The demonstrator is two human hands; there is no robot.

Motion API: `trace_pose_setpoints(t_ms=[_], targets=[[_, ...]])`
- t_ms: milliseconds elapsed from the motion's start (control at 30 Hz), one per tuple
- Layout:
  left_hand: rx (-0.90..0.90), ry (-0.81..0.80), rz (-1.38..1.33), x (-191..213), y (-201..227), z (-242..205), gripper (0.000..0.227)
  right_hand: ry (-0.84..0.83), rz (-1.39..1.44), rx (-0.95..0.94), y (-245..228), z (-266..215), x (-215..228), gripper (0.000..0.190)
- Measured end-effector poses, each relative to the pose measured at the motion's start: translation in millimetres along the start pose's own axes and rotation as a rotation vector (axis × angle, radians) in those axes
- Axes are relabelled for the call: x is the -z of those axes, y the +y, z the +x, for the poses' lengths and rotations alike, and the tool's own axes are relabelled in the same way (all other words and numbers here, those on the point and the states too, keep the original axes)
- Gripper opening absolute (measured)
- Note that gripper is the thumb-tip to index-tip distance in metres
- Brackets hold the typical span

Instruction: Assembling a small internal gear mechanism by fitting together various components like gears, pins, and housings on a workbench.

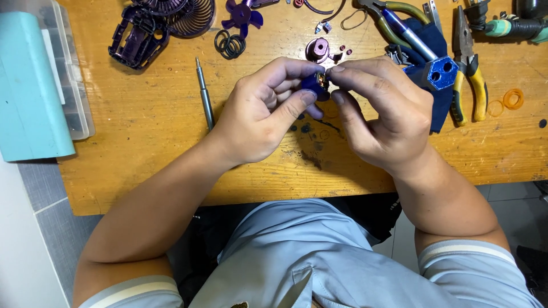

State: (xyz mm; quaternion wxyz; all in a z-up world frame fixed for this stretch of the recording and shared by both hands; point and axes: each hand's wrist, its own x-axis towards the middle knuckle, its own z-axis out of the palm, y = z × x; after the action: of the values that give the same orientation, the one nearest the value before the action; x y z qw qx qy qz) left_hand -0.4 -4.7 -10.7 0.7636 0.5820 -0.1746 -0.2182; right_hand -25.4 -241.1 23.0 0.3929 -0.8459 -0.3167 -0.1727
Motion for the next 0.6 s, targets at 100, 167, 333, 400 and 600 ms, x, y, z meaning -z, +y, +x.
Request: trace_pose_setpoints(t_ms=[100,167,333,400,600], targets=[[-0.019,0.013,-0.017,-0.8,-2.0,-0.1,0.029,-0.002,0.031,-0.011,1.0,0.3,-1.3,0.018],[-0.032,0.020,-0.039,-1.5,-3.9,0.1,0.029,0.026,0.087,-0.043,3.0,-1.2,-4.2,0.018],[-0.023,0.038,-0.009,-2.9,-1.7,-1.3,0.030,0.060,0.147,-0.097,4.8,-5.0,-8.4,0.018],[-0.023,0.048,-0.002,-3.9,-1.6,-1.5,0.030,0.072,0.155,-0.112,4.9,-6.2,-10.2,0.016],[-0.037,0.067,0.077,-4.3,0.2,-2.8,0.031,0.117,0.214,-0.150,6.7,-9.8,-14.9,0.015]])
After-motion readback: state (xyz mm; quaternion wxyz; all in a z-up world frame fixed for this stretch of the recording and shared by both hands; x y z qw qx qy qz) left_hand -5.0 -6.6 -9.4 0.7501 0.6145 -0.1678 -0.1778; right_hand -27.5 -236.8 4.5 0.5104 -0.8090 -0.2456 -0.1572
